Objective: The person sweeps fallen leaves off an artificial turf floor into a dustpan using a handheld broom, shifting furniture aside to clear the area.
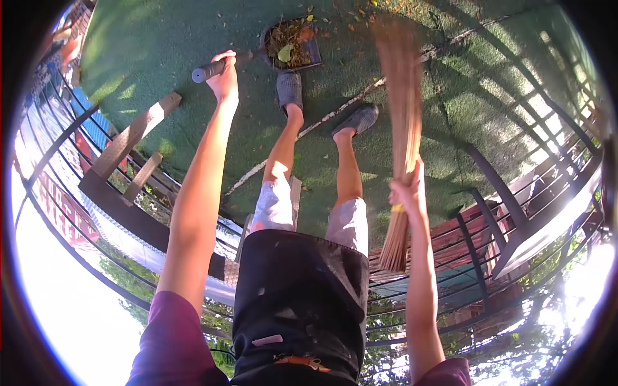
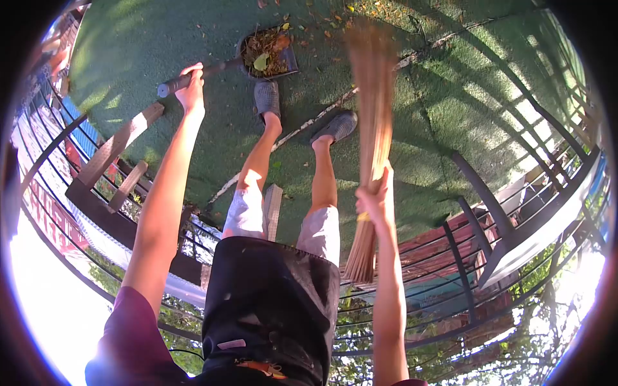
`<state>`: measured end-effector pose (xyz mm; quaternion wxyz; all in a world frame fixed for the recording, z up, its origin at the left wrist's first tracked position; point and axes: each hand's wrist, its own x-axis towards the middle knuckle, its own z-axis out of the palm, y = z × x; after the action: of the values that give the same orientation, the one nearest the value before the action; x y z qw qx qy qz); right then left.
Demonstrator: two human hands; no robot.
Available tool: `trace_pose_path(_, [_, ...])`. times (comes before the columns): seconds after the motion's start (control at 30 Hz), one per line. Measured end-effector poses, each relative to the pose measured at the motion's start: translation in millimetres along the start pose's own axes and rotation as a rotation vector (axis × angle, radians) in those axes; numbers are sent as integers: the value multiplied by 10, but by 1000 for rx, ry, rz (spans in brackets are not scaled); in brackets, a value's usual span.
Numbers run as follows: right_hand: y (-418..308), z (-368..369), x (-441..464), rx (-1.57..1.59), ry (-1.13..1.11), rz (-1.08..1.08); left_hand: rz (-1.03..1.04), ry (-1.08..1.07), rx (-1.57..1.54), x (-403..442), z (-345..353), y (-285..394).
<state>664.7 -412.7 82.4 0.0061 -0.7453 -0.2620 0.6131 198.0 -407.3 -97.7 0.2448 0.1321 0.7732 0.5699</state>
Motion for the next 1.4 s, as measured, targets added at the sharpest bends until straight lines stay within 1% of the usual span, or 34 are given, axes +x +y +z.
trace_pose_path(0.03, [53,-134,292,50,60,-31,-12,23,-24,-22,-28,9])
trace_pose_path(0.07, [66,-256,665,68,69,-5,-25,45,-45,-35,-52,4])
trace_pose_path(0.1, [-190,-274,835,-49,32,-130,-14,50,-30,-31,-55,-37])
trace_pose_path(0.17, [-302,-48,1270,-65,75,74,8,63,1,-45,-44,-117])
trace_pose_path(0.2, [-69,26,1608,88,-107,144,14,54,34,-63,21,-69])
trace_pose_path(0.23, [83,285,1701,55,-205,144,10,35,47,-76,67,-34])
trace_pose_path(0.27, [-255,771,1228,-117,-78,-107,50,53,78,-82,109,12])
trace_pose_path(0.3, [-227,1102,1069,-176,-140,-148,92,71,105,-76,144,50])
trace_pose_path(0.33, [-204,1361,955,-234,-201,-191,25,74,66,-68,144,63])
trace_pose_path(0.37, [-174,1600,811,-320,-270,-39,-40,76,26,-68,132,77])
trace_pose_path(0.4, [-165,1776,659,-376,-343,13,-106,75,-16,-64,117,91])
trace_pose_path(0.43, [65,1902,568,-329,-341,29,-111,74,-26,-56,95,113])
trace_pose_path(0.47, [182,1942,499,-376,-343,94,-117,77,-37,-44,49,133])
trace_pose_path(0.5, [156,1869,293,-242,-337,40,-124,80,-50,-28,-3,133])
trace_pose_path(0.53, [201,1737,147,-141,-323,75,-118,82,-53,3,-69,104])
trace_pose_path(0.57, [-138,1506,-124,-69,-333,85,-146,82,-115,9,-142,100])
trace_pose_path(0.6, [-172,1254,-234,-8,-331,79,-198,95,-118,10,-206,146])
trace_pose_path(0.63, [-302,1028,-345,-23,-289,85,-253,108,-119,23,-277,202])
trace_pose_path(0.67, [-324,786,-337,-113,-237,24,-270,123,-103,33,-353,224])
trace_pose_path(0.73, [-631,319,-323,-159,-189,56,-299,157,-72,71,-520,237])
trace_pose_path(0.77, [-340,-72,-50,-100,-128,59,-297,164,-75,98,-606,222])
trace_pose_path(0.8, [-571,-241,38,-212,-44,-40,-295,167,-78,131,-685,199])
trace_pose_path(0.83, [-984,-290,68,-328,17,-104,-292,170,-80,160,-749,175])
trace_pose_path(0.9, [-1251,-567,494,-413,160,-188,-306,171,-32,216,-830,202])
trace_pose_path(0.93, [-1309,-776,817,-342,118,-210,-310,168,-3,245,-859,209])
trace_pose_path(1.0, [-1697,-798,1231,-322,212,-174,-322,151,47,297,-912,146])
trace_pose_path(1.07, [-1768,-1090,2044,-204,36,-99,-315,137,43,367,-898,140])
trace_pose_path(1.13, [-1759,-933,2587,-317,63,-132,-292,122,84,434,-873,172])
trace_pose_path(1.2, [-1399,-335,2718,-280,79,-219,-294,127,133,454,-792,232])
trace_pose_path(1.23, [-1237,54,2619,-250,94,-177,-298,131,158,438,-768,248])
trace_pose_path(1.33, [-716,957,2151,-533,56,-174,-286,138,140,426,-772,233])
trace_pose_path(1.37, [-548,1152,1964,-673,17,-59,-278,137,123,429,-764,222])
trace_pose_path(1.4, [-387,1257,1722,-643,-57,-93,-286,136,116,434,-770,210])
